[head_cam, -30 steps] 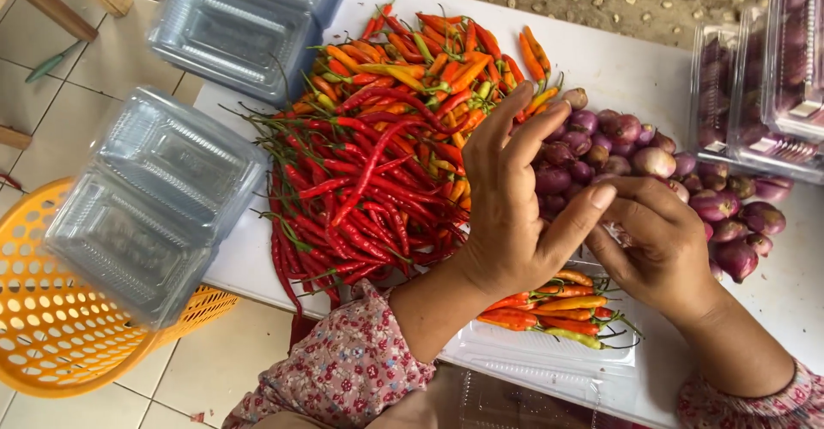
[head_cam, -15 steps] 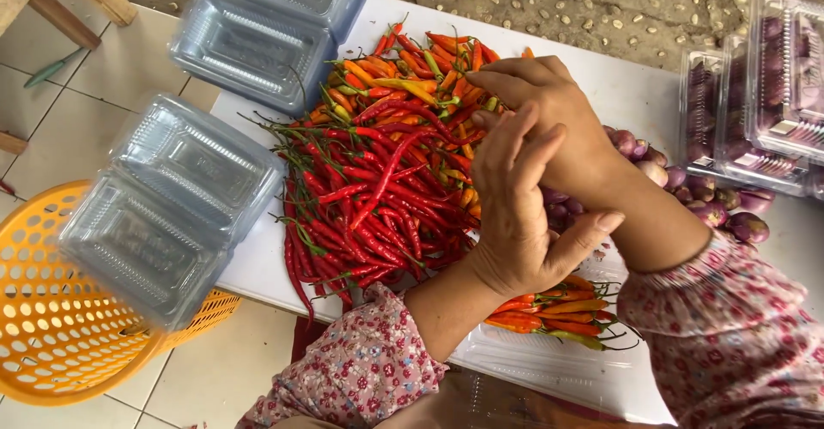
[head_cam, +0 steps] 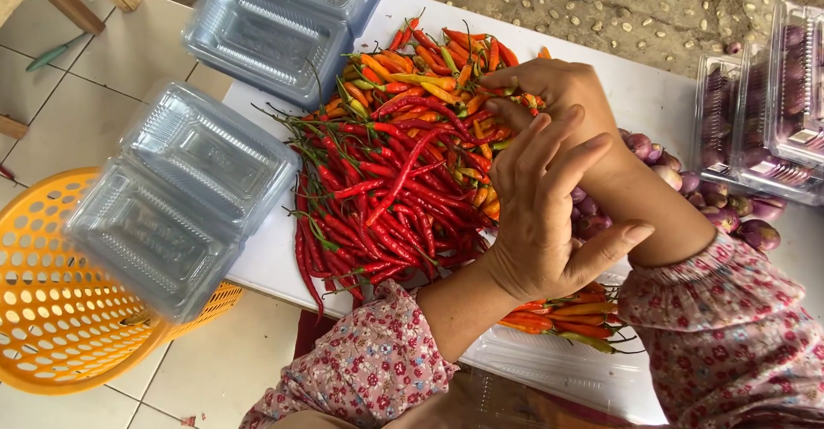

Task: Packing red chili peppers, orange chili peppers, and shallots into small clear plastic containers.

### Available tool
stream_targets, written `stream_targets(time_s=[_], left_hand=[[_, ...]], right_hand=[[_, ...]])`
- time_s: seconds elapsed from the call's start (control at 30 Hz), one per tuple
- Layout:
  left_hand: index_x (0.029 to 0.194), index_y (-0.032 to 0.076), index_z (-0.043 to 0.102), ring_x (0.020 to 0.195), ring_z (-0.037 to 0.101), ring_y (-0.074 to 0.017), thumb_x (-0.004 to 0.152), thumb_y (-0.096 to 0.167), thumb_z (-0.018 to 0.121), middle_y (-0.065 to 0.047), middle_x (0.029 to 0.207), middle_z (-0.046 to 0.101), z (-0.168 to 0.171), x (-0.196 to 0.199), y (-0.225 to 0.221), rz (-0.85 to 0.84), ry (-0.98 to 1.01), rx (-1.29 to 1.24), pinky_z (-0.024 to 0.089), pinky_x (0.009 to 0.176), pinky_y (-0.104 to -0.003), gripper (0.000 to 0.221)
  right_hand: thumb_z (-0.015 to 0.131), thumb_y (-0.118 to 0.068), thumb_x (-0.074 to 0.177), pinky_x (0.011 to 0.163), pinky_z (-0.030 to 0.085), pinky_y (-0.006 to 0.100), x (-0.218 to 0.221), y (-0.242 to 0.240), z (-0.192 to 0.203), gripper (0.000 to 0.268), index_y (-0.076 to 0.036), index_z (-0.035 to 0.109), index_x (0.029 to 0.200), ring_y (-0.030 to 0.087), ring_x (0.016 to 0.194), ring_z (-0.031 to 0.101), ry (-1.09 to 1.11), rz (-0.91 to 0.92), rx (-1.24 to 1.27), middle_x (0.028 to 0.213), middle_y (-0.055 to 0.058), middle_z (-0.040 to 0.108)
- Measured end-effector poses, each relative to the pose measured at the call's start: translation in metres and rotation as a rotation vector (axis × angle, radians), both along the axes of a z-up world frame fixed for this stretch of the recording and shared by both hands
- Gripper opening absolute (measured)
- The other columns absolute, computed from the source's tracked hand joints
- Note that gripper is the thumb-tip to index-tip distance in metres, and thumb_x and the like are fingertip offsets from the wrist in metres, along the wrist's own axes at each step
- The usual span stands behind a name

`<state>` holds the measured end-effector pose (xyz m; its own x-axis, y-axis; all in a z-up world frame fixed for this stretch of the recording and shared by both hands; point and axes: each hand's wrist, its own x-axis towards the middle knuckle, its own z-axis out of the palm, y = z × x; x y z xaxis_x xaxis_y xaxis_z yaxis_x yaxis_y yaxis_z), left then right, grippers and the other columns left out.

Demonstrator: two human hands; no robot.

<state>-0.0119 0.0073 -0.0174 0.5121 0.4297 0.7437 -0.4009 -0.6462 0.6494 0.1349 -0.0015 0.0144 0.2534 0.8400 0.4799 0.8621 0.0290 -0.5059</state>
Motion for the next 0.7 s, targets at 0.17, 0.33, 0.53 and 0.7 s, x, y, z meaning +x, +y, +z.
stream_targets(time_s=[0.17, 0.33, 0.53, 0.7], left_hand=[[0.145, 0.014, 0.047, 0.151, 0.05, -0.033, 0.102, 0.051, 0.058, -0.017, 0.158, 0.048, 0.003, -0.001, 0.0, 0.002, 0.01, 0.005, 0.036, 0.132, -0.05, 0.058], [0.143, 0.016, 0.05, 0.148, 0.053, -0.0371, 0.101, 0.048, 0.058, -0.018, 0.151, 0.054, 0.007, -0.002, 0.002, 0.032, 0.063, 0.007, 0.036, 0.13, -0.049, 0.052], [0.133, 0.015, 0.062, 0.142, 0.06, -0.0326, 0.105, 0.033, 0.061, -0.013, 0.145, 0.058, 0.01, 0.001, 0.006, -0.111, 0.045, 0.101, 0.046, 0.127, -0.048, 0.034], [0.122, 0.004, 0.064, 0.114, 0.068, -0.0322, 0.101, 0.019, 0.073, -0.017, 0.124, 0.062, 0.015, 0.004, 0.008, -0.383, 0.047, 0.161, 0.058, 0.106, -0.044, 0.028]], right_hand=[[0.069, 0.002, 0.103, 0.114, 0.047, 0.047, -0.014, -0.027, 0.005, 0.006, 0.003, 0.064, 0.105, 0.03, 0.107, 0.071, 0.082, -0.033, 0.079, 0.116, 0.022, 0.072], [0.061, 0.002, 0.106, 0.097, 0.063, 0.034, -0.03, -0.066, 0.007, 0.016, 0.003, 0.06, 0.121, 0.029, 0.112, 0.074, 0.5, -0.15, 0.131, 0.117, 0.02, 0.071], [0.07, -0.019, 0.099, 0.079, 0.059, 0.019, -0.028, -0.129, -0.01, 0.024, -0.01, 0.065, 0.12, 0.006, 0.088, 0.068, 0.936, -0.151, 0.192, 0.108, 0.002, 0.072], [0.065, 0.007, 0.095, 0.076, 0.065, 0.027, -0.034, -0.157, -0.016, 0.024, -0.002, 0.064, 0.117, 0.022, 0.087, 0.075, 1.283, 0.12, 0.304, 0.101, 0.013, 0.071]])
